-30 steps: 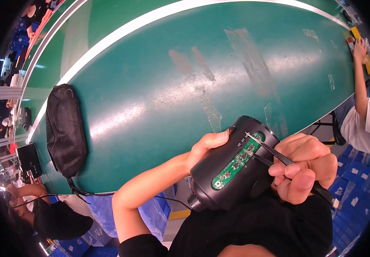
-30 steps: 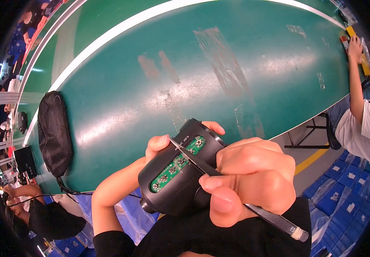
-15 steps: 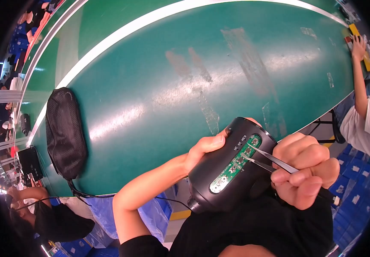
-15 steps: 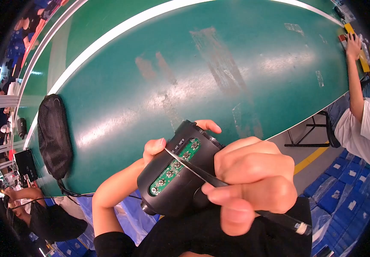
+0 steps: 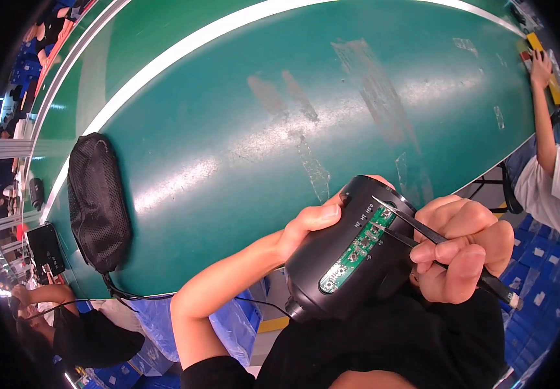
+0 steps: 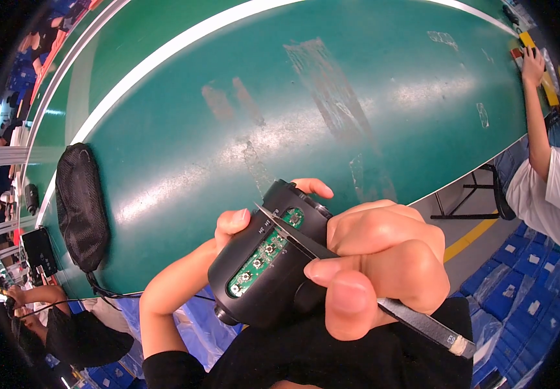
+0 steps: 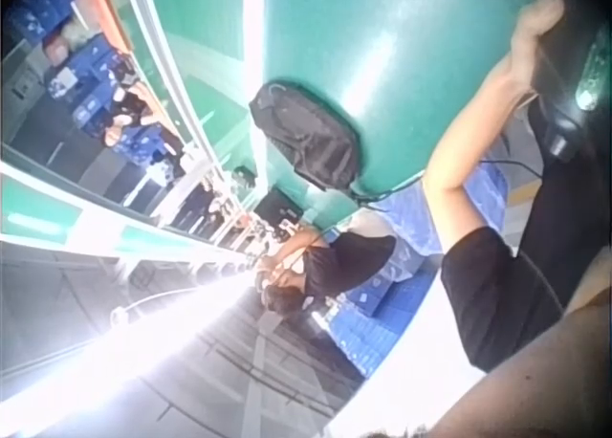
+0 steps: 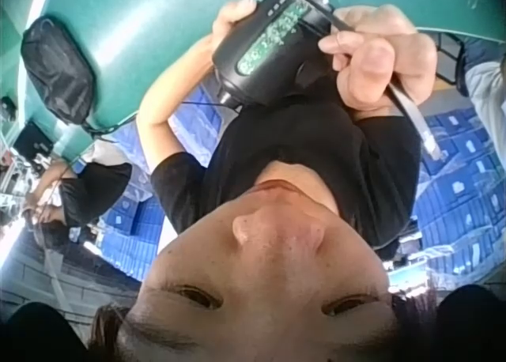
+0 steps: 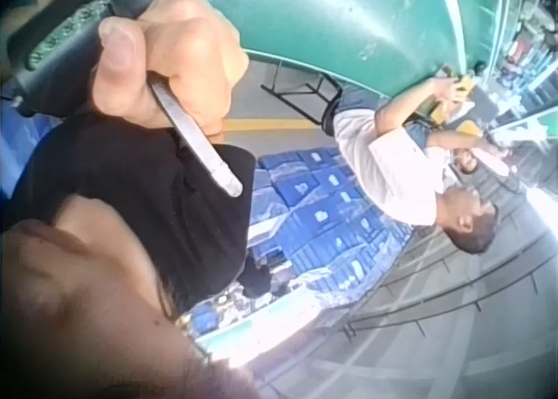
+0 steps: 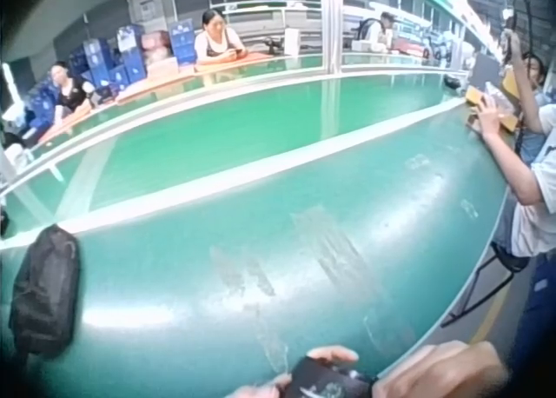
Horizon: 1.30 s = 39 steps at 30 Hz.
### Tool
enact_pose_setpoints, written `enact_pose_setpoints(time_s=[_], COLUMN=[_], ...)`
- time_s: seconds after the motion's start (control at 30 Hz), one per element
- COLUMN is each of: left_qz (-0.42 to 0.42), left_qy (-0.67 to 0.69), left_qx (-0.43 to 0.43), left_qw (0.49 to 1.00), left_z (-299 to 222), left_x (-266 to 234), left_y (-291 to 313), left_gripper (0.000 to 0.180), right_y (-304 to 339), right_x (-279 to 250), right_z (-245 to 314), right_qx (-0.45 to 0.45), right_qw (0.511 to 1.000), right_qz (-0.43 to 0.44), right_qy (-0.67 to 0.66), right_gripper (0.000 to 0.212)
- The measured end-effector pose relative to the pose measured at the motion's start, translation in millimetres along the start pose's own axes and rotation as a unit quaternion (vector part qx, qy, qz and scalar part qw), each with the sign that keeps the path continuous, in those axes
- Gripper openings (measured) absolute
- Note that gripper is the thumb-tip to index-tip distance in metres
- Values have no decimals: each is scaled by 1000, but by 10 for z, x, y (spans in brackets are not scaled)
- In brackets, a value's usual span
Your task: The person assembles a handheld electronic device by placing a PCB into a housing, using tweezers and a pen to manipulate the components.
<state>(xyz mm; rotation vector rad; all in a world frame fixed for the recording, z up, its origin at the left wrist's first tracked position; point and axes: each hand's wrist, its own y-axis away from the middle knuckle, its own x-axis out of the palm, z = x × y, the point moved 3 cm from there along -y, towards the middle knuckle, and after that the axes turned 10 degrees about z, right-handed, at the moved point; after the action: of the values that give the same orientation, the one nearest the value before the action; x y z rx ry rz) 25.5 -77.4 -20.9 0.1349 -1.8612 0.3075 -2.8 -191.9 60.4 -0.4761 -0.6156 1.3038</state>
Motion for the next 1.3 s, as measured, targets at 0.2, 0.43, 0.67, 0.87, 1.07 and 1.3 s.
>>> enact_pose_setpoints(time_s=[0.2,0.43,0.67,0.87,1.07,1.3], left_qz=[-13,-110,-3,-3,-4,-12], left_qy=[-50,-4,-16,-5,-13,-32], left_qx=[2,-15,0,2,4,13], left_qw=[999,994,1000,1000,1000,999], left_z=[-2,-22,-38,-15,-1,-43], left_x=[13,65,24,34,24,14], left_y=[-32,-68,-59,-81,-92,-89], left_gripper=[69,89,70,70,71,74], right_y=[-47,-117,-83,-40,-57,-170], right_x=[-13,0,-92,-83,-59,-62], right_z=[30,8,-35,-23,0,-6], right_qx=[28,-11,-32,-11,8,-12], right_qw=[999,988,997,999,998,993], right_qz=[9,130,40,2,7,97], right_qy=[34,77,-53,-45,57,62], right_gripper=[20,20,20,15,20,12])
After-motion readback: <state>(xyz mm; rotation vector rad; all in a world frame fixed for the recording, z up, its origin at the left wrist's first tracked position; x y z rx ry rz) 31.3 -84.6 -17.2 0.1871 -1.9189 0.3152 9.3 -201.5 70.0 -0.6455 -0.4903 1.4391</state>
